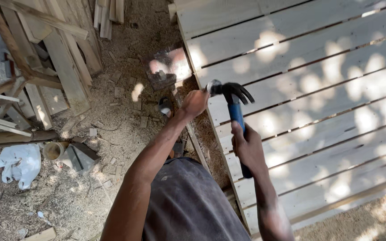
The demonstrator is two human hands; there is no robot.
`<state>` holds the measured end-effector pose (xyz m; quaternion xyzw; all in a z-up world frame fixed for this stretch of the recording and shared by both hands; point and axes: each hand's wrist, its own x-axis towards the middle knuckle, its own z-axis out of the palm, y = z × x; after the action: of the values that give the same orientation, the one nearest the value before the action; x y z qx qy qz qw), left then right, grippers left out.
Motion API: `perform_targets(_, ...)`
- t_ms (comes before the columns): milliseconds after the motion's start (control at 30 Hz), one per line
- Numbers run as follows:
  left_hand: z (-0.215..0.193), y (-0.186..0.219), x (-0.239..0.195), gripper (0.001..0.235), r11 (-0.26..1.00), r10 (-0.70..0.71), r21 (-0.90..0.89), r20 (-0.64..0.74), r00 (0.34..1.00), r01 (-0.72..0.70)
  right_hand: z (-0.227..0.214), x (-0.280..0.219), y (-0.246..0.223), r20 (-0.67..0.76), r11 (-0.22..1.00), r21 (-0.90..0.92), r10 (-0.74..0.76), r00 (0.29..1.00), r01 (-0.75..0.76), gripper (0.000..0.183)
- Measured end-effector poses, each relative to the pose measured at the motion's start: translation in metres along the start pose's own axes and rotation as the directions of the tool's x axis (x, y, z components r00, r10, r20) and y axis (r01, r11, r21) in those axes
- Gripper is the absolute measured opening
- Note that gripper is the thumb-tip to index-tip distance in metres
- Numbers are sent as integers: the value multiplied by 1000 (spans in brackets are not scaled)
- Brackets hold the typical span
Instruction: The person uses a hammer and a nail set to drive nails into a wooden pallet. They repeatedly position the nail set on the nail heads and strike it with the hammer to flush the nails into the wood.
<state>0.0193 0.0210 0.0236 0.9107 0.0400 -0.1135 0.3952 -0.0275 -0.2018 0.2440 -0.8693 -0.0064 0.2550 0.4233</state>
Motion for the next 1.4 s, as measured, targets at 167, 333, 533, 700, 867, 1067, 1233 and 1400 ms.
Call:
perform_targets(167,9,-17,15,29,959,192,-114,-418,888,-261,4,-13,38,23,963,254,83,996,-86,72)
perform_targets(333,9,-42,27,19,922,203,-139,-622,756,-362,27,1,68,72,949,143,275,959,-282,71)
perform_targets(533,-18,-26,38,23,952,-148,-306,-497,855,-13,44,8,94,96,941,23,333,938,-337,72)
perform_targets(700,-33,-24,44,19,936,-120,-348,-469,875,-58,46,11,99,113,929,101,346,931,-357,70)
perform_targets(867,-22,-37,53,14,988,60,-80,-584,810,-131,40,12,100,133,916,128,363,922,-380,68)
perform_targets(1067,-6,-55,60,15,901,330,58,-734,593,-429,42,14,101,129,925,109,350,928,-364,69)
perform_targets(1233,-2,-59,58,22,901,415,216,-676,609,-375,40,12,102,123,920,111,362,924,-375,72)
perform_targets(1400,-3,-53,55,27,940,269,33,-685,677,-341,37,13,78,133,931,49,353,926,-361,72)
